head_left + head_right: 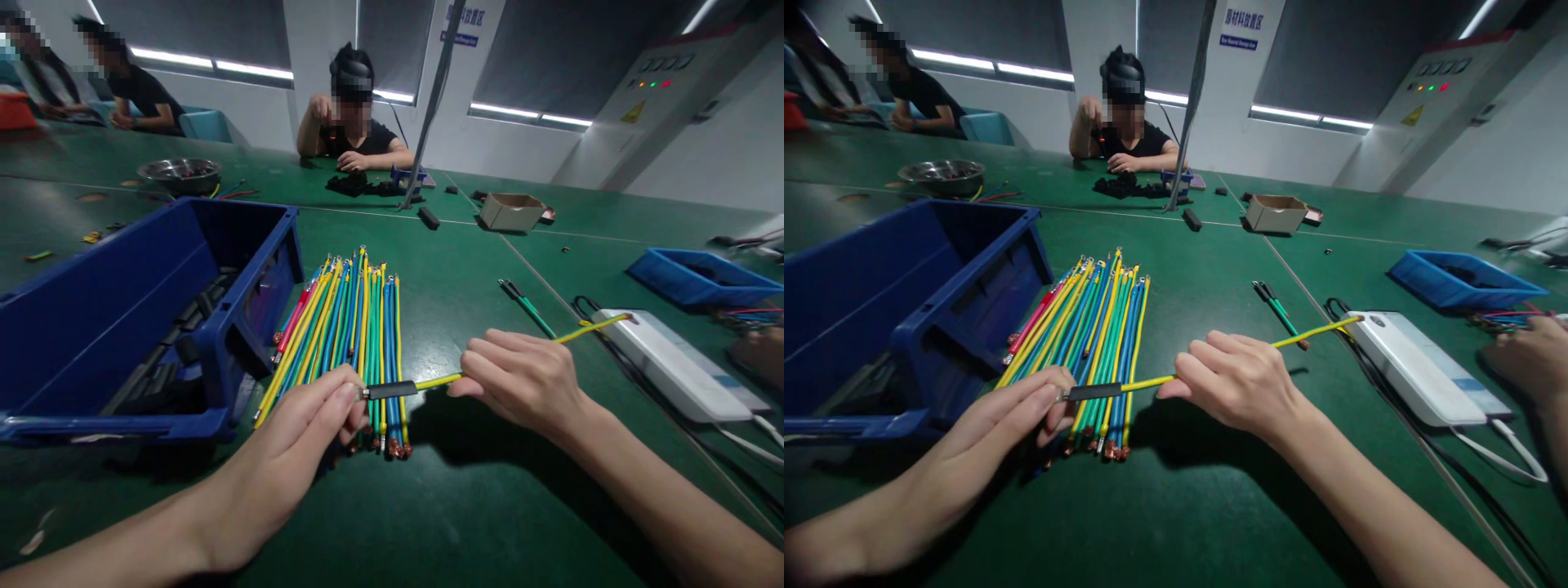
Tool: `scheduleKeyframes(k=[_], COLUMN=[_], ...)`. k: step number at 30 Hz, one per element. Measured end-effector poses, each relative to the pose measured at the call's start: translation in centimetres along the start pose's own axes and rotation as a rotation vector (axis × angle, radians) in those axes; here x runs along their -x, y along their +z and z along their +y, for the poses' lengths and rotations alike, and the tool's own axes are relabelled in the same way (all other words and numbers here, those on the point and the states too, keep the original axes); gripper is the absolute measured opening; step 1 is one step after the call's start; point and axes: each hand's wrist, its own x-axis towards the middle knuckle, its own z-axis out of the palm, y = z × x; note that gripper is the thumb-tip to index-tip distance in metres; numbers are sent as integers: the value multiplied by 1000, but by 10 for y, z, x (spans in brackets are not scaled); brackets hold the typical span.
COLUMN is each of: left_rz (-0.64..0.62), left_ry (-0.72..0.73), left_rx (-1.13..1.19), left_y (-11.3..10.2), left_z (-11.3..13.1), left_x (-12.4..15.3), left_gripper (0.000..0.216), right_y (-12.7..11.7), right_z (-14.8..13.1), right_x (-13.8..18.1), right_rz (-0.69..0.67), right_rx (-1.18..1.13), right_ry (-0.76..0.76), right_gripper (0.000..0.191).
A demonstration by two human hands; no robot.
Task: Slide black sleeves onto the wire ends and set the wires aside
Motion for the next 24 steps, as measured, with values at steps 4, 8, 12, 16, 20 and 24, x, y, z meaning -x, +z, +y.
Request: scheduleKeyframes(k=[4, 8, 12, 16, 20, 24], left_rz=[-3, -29, -33, 37, -169, -253], left_ry=[-7, 9, 100, 276, 300, 249], left_rx=[6, -63, -288, -654, -920, -975], left_y=[0, -1, -2, 0, 2, 2], left_z=[0, 2, -3, -12, -16, -13], left_x=[-3, -3, -1, -1, -6, -9], left_gripper=[42, 45, 44, 44, 90, 85], right_y=[-3, 0, -1, -7, -1, 14], right_z=[8, 12, 21, 37, 46, 45], right_x=[1, 3, 7, 17, 28, 34], right_rz=[-2, -56, -73, -136, -306, -515], right_rx=[-13, -71, -82, -25, 71, 120], right_ry=[-3, -47, -27, 107, 324, 480], right_gripper=[50, 50, 48, 47, 55, 59])
